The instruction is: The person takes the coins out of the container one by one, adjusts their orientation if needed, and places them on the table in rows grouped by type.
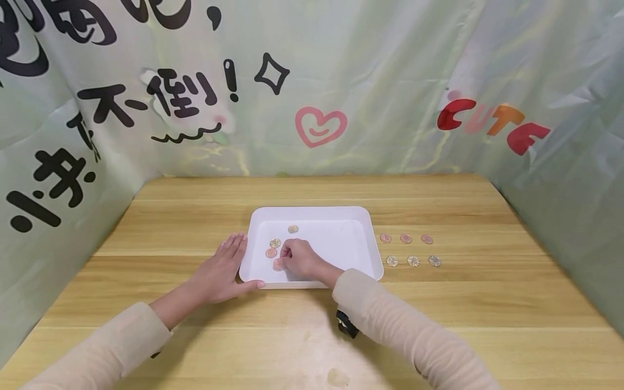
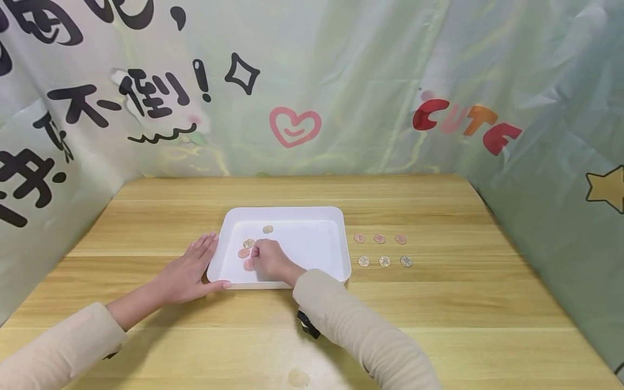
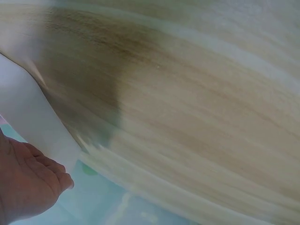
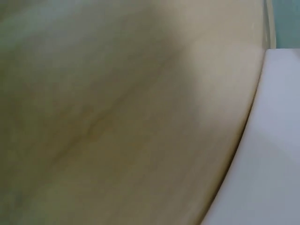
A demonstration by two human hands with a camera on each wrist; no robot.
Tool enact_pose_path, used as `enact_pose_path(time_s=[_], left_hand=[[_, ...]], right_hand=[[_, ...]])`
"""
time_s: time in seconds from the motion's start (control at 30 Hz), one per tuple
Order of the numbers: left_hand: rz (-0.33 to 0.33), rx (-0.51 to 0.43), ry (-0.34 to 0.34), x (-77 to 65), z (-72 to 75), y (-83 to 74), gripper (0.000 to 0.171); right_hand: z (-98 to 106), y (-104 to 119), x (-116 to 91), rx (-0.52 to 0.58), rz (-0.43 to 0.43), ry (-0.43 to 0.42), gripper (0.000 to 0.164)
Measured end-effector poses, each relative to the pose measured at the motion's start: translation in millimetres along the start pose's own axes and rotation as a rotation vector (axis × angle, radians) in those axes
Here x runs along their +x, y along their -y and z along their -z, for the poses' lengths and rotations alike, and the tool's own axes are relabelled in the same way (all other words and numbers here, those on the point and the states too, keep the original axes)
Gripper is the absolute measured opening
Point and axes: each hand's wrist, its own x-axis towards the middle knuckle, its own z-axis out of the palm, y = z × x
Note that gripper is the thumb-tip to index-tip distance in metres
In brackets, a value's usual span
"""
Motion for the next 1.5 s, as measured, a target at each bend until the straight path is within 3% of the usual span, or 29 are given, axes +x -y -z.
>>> enact_pose_path(time_s=[0.4,0.93,1.5], left_hand=[[-0.003,0.004,-0.002,0.0,3.5,0.7,0.104],[-0.008,0.001,0.024,1.8,4.7,-1.5,0.103],[-0.012,0.004,0.030,0.8,1.5,0.4,0.105]], right_hand=[[19,0,-3,0.182,-0.140,-0.006,0.010],[57,-9,-23,0.314,-0.211,-0.103,0.012],[111,-48,-59,0.307,-0.299,-0.168,0.013]])
